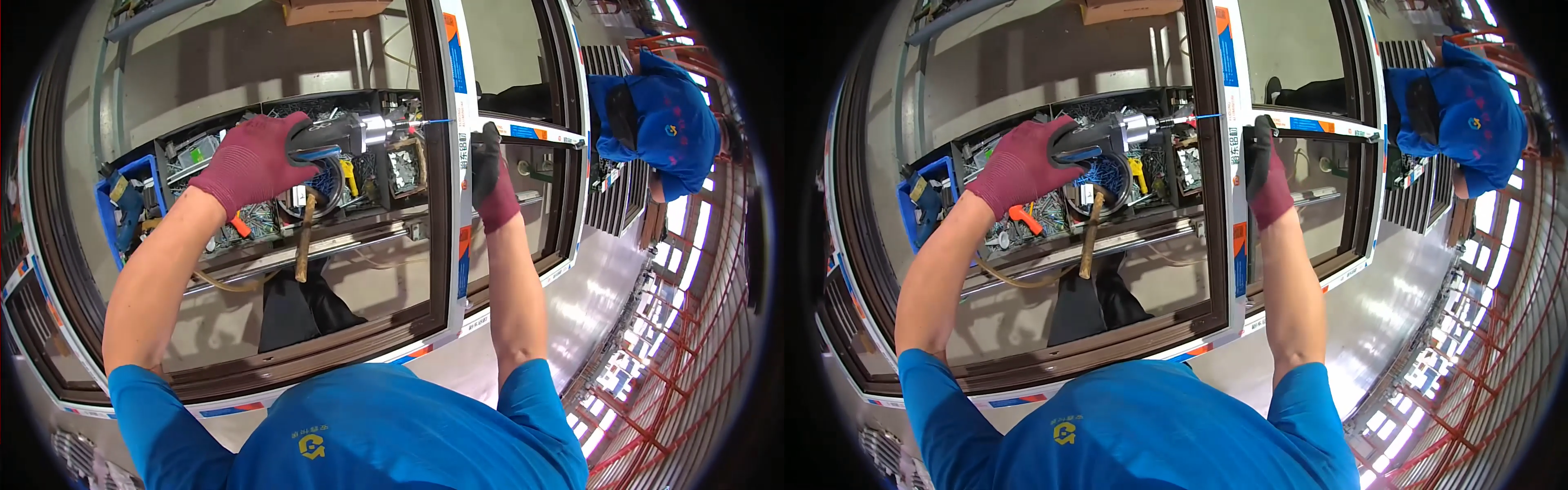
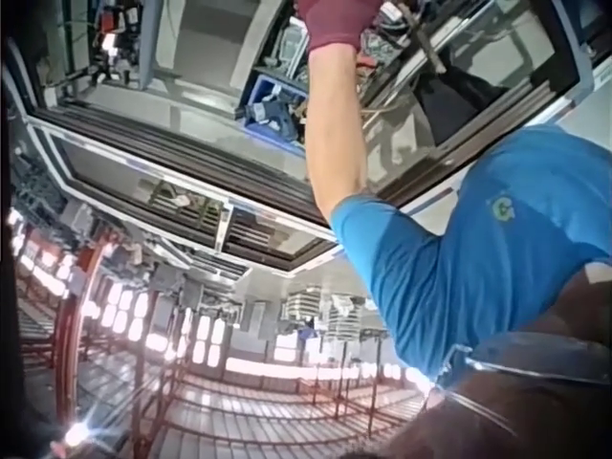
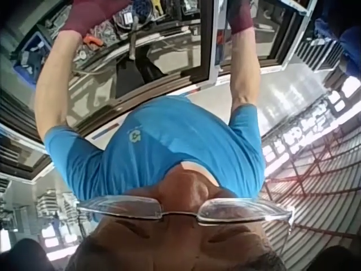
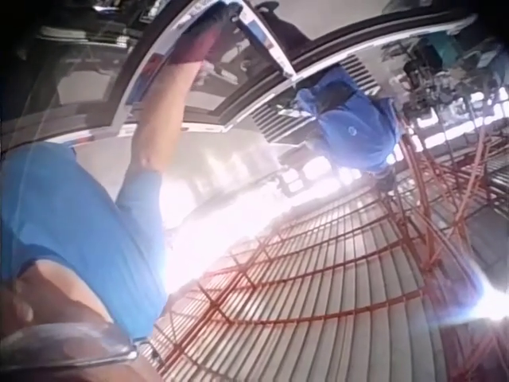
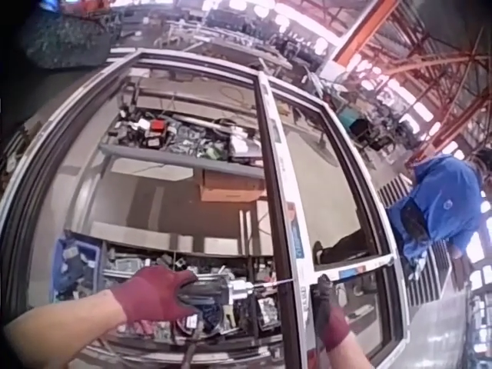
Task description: Assembling industrial window or door frames using power drills, screwdrivers, and a hammer.
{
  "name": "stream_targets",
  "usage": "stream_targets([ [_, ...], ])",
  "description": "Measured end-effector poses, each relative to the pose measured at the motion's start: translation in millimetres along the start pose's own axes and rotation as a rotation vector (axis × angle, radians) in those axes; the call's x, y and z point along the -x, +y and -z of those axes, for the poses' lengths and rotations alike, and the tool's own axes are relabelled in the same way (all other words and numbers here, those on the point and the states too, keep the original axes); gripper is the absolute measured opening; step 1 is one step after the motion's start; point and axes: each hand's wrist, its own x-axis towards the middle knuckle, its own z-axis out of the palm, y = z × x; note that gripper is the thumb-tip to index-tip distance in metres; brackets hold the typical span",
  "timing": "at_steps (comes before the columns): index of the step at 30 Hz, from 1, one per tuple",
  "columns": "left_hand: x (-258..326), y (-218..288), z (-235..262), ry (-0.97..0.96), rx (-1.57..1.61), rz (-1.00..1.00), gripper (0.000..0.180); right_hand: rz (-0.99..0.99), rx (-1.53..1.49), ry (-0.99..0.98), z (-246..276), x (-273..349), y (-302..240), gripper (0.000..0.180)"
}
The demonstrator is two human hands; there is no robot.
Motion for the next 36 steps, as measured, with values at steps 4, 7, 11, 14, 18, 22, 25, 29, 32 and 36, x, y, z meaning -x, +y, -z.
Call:
stream_targets([
  [4,-0.4,-3.7,-1.3,0.035,0.024,-0.021,0.073,-0.049,0.074,0.004,-16.9,-1.3,-11.9,0.073],
  [7,-1.8,-3.8,0.6,-0.017,0.014,0.015,0.075,-0.043,0.139,0.053,-12.8,-7.1,-6.1,0.070],
  [11,-5.0,0.7,2.0,-0.045,-0.021,0.024,0.077,-0.077,0.120,0.181,-3.7,-11.7,-1.2,0.067],
  [14,-6.8,-0.6,3.0,-0.067,-0.031,0.039,0.078,-0.115,0.083,0.199,-3.4,-12.9,0.1,0.065],
  [18,-6.8,-6.9,-0.6,-0.043,-0.027,0.016,0.078,-0.087,0.068,0.195,0.2,-17.9,4.9,0.062],
  [22,-8.9,-4.4,1.1,-0.046,-0.005,0.016,0.076,-0.121,0.084,0.204,12.5,-21.6,7.6,0.059],
  [25,-9.7,-8.5,-1.9,0.004,0.010,-0.013,0.076,-0.131,0.083,0.211,8.2,-23.1,7.6,0.060],
  [29,-9.2,-10.8,-1.4,0.038,-0.011,-0.027,0.074,-0.218,0.253,0.242,-8.2,-9.0,-7.0,0.060],
  [32,-9.9,-11.1,-2.5,0.039,-0.016,-0.028,0.074,-0.185,0.211,0.232,-10.6,-8.2,-5.3,0.063],
  [36,-10.9,-8.7,-1.4,0.023,-0.027,-0.018,0.075,-0.100,0.087,0.177,2.1,-14.4,3.7,0.067],
])
